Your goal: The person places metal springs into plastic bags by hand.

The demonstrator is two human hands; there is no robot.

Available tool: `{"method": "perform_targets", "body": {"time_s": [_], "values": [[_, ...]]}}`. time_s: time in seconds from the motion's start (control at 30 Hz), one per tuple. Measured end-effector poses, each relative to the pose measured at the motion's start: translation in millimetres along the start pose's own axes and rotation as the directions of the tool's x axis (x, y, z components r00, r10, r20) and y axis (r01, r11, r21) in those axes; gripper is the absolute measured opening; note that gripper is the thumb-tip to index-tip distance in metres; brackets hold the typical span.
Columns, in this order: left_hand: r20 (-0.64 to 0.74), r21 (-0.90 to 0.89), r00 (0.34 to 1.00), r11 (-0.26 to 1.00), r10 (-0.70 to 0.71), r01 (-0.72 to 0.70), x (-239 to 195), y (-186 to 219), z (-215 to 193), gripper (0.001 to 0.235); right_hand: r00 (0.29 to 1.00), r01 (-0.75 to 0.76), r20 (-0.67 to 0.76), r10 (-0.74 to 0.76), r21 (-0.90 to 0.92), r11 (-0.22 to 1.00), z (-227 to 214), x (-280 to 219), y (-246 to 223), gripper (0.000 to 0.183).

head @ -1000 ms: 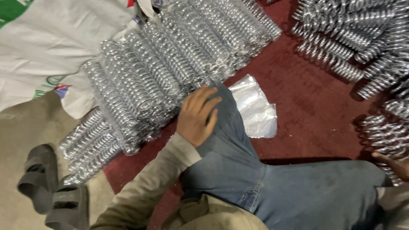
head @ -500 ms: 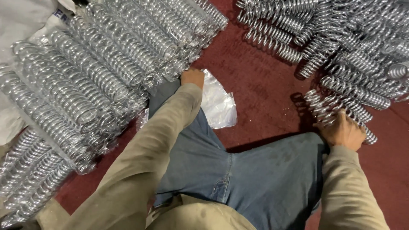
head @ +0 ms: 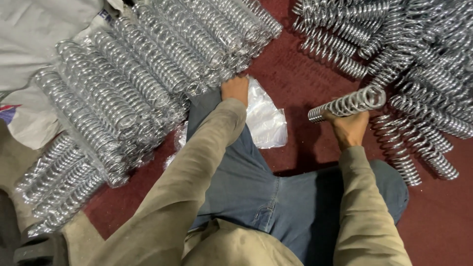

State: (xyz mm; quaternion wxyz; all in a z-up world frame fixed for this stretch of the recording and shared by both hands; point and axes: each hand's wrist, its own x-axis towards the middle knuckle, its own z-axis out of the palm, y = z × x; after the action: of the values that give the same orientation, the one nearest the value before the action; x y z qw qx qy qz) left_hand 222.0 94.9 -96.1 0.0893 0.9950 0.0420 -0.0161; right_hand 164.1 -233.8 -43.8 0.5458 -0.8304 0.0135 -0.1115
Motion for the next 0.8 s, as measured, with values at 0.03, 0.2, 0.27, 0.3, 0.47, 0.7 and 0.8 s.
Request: {"method": "perform_targets", "body": {"time_s": [0.03,0.2,0.27,0.3,0.47,0.7,0.8], "values": [[-0.049,-0.026,0.998,0.999,0.033,-0.035,-4.3,4.0,-12.1,0.022,0.999,-0.04,-0.005,0.039,-0.058,0.998,6.0,-4.0,12.0,0.059],[-0.619,-0.024,0.746,0.943,0.247,-0.332,-14.1,8.8,-14.3,0.036,0.988,-0.153,-0.03,0.15,-0.124,0.98,19.6,-23.6,-21.9,0.065],[-0.725,-0.123,0.62,0.83,0.3,-0.544,-26.3,22.2,-39.6,0.038,0.991,-0.135,-0.02,0.134,-0.1,0.986,15.6,-26.0,-42.7,0.063],[-0.772,-0.209,0.577,0.752,0.266,-0.626,-36.2,30.0,-55.0,0.035,0.999,-0.039,-0.017,0.038,-0.043,0.998,14.0,-26.3,-56.9,0.074],[-0.736,-0.489,0.644,0.493,0.21,-0.72,-105.0,61.0,-104.7,0.033,0.907,0.42,0.047,-0.418,-0.043,0.907,-6.4,-43.1,-149.2,0.083],[-0.149,-0.977,0.976,-0.177,0.161,-0.12,-182.8,74.5,-136.7,0.038,0.914,0.401,0.068,-0.401,0.014,0.916,5.6,-73.1,-143.2,0.013],[0.165,-0.773,0.968,-0.586,0.187,0.245,-205.3,93.3,-115.3,0.037,0.958,0.285,-0.004,-0.286,0.072,0.956,11.6,-94.6,-142.3,0.018]]}}
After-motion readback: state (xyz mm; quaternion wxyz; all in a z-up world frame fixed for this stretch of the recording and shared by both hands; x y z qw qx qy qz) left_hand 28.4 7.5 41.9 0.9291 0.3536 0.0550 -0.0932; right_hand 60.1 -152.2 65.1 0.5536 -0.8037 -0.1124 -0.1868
